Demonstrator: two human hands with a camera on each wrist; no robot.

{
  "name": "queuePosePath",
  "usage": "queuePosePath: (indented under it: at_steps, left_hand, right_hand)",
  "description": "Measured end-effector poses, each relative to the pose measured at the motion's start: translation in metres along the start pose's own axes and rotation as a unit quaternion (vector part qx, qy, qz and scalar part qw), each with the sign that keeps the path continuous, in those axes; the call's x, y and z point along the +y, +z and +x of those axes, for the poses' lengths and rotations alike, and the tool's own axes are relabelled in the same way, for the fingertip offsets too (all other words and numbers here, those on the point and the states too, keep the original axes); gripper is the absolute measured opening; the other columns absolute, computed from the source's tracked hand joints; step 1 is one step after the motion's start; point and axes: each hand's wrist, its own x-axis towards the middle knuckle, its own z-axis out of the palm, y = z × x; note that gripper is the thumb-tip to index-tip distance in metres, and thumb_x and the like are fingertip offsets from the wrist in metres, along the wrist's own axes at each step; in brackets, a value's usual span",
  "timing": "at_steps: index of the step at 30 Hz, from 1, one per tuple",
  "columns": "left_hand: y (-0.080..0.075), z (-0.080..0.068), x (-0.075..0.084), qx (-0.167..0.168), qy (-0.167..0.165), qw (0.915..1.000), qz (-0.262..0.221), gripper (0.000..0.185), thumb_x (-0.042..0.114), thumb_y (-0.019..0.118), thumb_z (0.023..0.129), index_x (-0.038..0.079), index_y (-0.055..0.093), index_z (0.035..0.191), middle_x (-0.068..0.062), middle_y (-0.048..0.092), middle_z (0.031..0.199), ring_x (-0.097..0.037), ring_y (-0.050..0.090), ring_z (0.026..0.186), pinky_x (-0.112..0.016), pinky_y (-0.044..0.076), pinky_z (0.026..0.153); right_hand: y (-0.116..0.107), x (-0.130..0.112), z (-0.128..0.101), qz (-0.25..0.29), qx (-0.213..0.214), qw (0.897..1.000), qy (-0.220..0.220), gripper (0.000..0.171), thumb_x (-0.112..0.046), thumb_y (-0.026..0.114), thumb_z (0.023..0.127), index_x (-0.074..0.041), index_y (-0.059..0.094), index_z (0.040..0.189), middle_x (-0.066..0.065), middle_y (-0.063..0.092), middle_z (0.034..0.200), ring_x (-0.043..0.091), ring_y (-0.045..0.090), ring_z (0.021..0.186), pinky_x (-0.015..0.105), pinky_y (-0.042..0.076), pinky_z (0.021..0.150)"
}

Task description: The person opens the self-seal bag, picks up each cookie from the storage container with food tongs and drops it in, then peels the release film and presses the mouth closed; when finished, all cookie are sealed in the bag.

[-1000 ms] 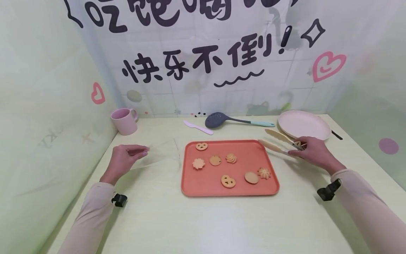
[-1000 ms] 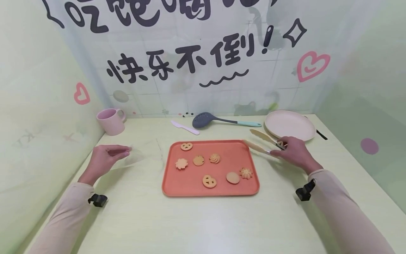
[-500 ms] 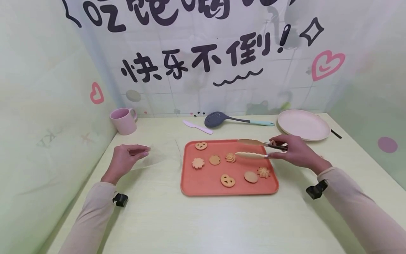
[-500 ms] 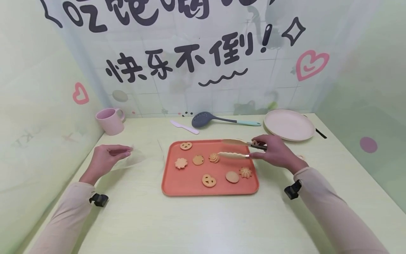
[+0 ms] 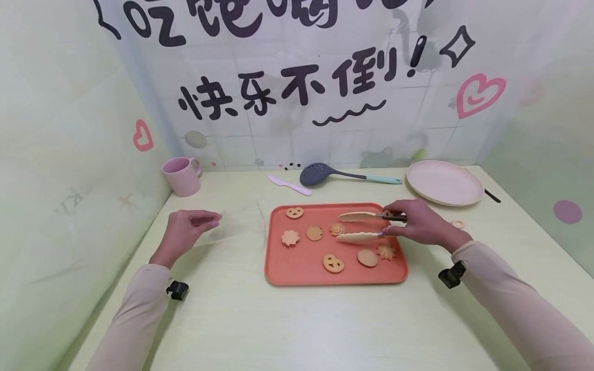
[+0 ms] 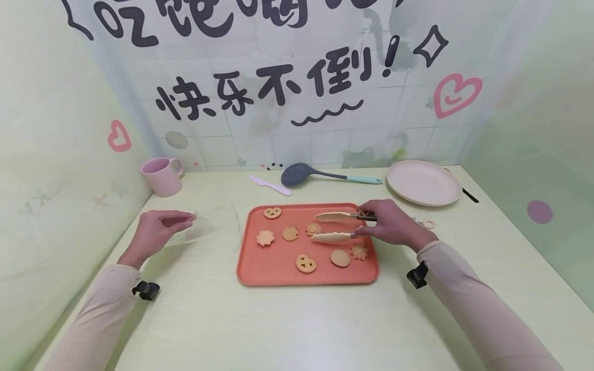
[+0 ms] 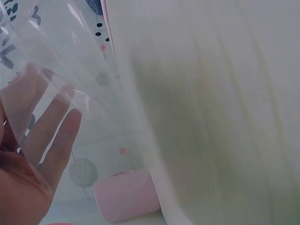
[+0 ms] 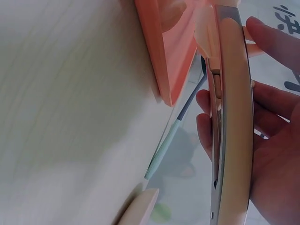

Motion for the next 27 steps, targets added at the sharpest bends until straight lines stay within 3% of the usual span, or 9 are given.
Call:
queuePosePath:
  at_steps: [5,13,22,27]
  left_hand:
    - [0.000,0.001,0.001,-0.003,-0.003,1.0000,-0.001,0.022,0.010,0.078,0.087,0.003,0.078,0.107,-0.018,0.078,0.103,0.016,0.067,0.080,-0.006,0.052,0.073]
    - [0.000,0.003,0.002,-0.004,-0.002,1.0000,0.006,0.021,0.011,0.079,0.087,0.005,0.078,0.107,-0.017,0.078,0.102,0.018,0.066,0.080,-0.006,0.052,0.073]
    - [0.000,0.002,-0.001,-0.006,0.001,0.9996,0.027,0.020,0.011,0.078,0.087,0.007,0.079,0.106,-0.013,0.079,0.100,0.010,0.070,0.083,-0.007,0.052,0.072]
    - [0.000,0.002,-0.004,-0.002,0.006,0.9994,0.035,0.019,0.009,0.079,0.086,0.007,0.079,0.104,-0.013,0.079,0.098,0.006,0.073,0.083,-0.006,0.051,0.071]
  right_hand:
    - [0.000,0.001,0.002,-0.007,-0.009,1.000,0.001,0.038,-0.032,0.083,0.083,-0.005,0.074,0.107,0.008,0.076,0.100,0.026,0.072,0.092,0.042,0.057,0.082]
    - [-0.001,0.000,0.007,-0.017,-0.011,1.000,0.002,0.027,-0.026,0.082,0.084,-0.006,0.074,0.101,0.002,0.073,0.091,0.012,0.064,0.081,0.033,0.054,0.074]
    - [0.000,-0.005,0.009,-0.028,0.016,0.999,-0.019,0.025,-0.022,0.084,0.082,-0.006,0.075,0.099,0.002,0.074,0.090,0.014,0.068,0.083,0.038,0.056,0.076]
    - [0.002,-0.013,0.014,-0.017,0.023,0.999,-0.032,0.022,-0.020,0.084,0.082,-0.007,0.074,0.096,-0.001,0.070,0.085,0.013,0.064,0.078,0.030,0.054,0.071]
